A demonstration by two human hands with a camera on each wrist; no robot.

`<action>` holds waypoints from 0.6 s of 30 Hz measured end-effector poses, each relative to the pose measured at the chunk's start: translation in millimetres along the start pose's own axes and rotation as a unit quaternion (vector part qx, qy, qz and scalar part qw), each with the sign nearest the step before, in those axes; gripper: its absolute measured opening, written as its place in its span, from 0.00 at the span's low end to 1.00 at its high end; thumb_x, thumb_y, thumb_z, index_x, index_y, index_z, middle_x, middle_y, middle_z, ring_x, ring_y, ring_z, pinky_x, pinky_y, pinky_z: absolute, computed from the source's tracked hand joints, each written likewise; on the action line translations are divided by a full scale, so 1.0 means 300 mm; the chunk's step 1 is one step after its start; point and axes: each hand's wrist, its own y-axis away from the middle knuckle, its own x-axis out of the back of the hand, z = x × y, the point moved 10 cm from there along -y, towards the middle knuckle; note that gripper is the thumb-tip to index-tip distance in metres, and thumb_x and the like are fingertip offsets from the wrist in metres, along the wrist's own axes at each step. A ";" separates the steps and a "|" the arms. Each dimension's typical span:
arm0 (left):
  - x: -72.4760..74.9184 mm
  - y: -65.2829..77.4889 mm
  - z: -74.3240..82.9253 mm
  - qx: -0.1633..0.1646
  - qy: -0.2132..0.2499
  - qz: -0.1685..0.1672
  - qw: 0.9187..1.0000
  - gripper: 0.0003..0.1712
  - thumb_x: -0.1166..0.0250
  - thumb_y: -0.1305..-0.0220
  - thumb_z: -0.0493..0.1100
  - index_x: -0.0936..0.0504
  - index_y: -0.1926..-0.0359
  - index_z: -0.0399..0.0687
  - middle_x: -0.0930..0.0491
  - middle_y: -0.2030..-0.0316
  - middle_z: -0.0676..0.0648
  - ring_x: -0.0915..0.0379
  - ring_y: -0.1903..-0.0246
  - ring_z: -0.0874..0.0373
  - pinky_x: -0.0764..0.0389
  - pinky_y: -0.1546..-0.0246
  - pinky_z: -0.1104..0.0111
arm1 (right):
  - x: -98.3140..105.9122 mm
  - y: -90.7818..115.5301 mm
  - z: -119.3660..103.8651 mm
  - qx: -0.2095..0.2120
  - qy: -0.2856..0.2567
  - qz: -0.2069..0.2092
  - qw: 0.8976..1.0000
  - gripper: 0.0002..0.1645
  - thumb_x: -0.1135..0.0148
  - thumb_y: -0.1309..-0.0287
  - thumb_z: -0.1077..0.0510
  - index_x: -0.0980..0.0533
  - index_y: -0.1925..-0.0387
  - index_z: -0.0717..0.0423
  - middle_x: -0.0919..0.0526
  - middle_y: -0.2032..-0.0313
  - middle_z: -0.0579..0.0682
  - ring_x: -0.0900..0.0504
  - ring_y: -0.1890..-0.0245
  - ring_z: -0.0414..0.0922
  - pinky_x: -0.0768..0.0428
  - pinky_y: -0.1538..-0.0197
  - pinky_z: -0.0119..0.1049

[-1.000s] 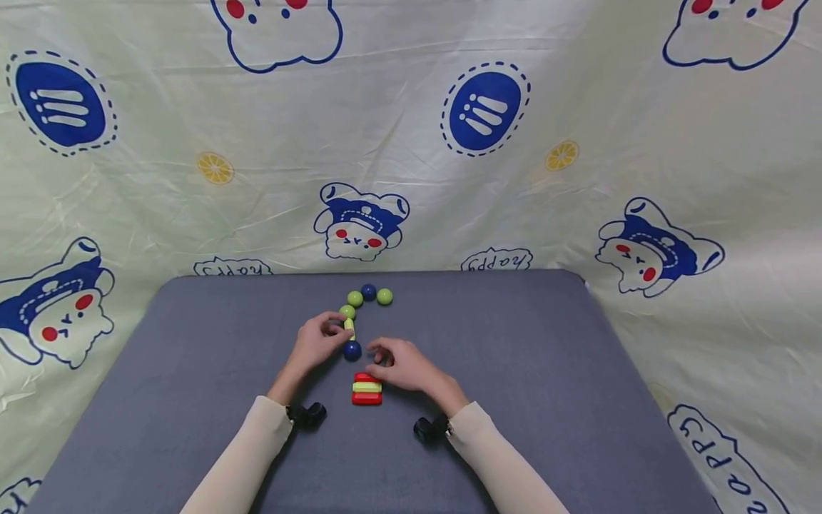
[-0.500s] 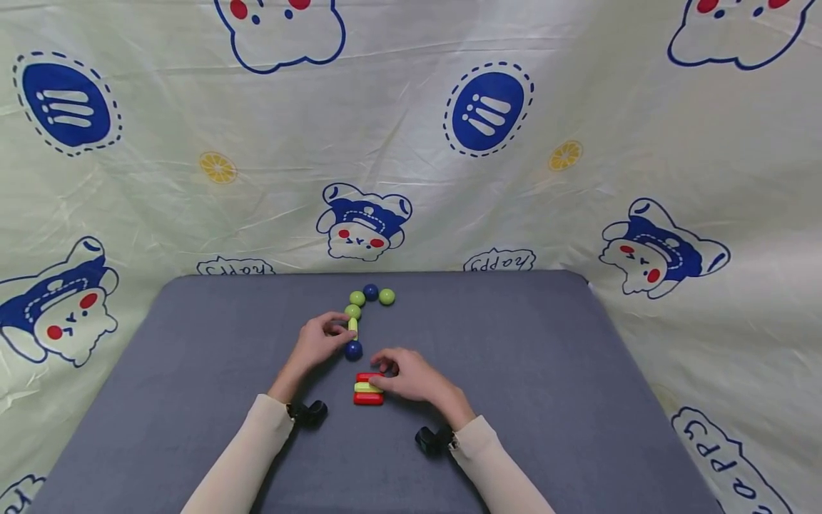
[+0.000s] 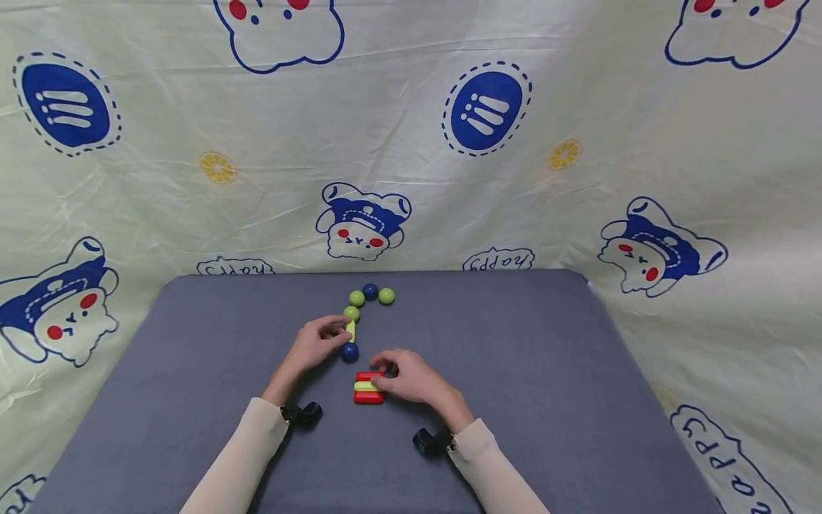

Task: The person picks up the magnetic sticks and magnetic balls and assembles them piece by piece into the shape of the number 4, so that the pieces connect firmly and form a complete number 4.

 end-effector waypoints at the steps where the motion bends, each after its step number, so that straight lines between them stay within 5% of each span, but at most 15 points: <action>1: 0.002 0.000 -0.002 0.003 0.001 0.003 1.000 0.17 0.27 0.35 0.44 0.13 0.47 0.49 0.11 0.61 0.45 0.22 0.67 0.60 0.23 0.61 0.67 | -0.001 -0.003 -0.002 0.002 0.003 0.000 1.000 0.16 0.34 0.33 0.52 0.17 0.46 0.50 0.17 0.60 0.42 0.23 0.62 0.38 0.24 0.56 0.34; 18: 0.003 0.013 -0.015 0.012 0.011 0.027 1.000 0.17 0.27 0.35 0.44 0.13 0.46 0.49 0.11 0.59 0.45 0.24 0.69 0.60 0.24 0.63 0.66 | 0.019 0.008 -0.012 -0.004 0.020 0.013 1.000 0.11 0.36 0.32 0.55 0.13 0.54 0.54 0.14 0.59 0.46 0.22 0.63 0.38 0.24 0.58 0.34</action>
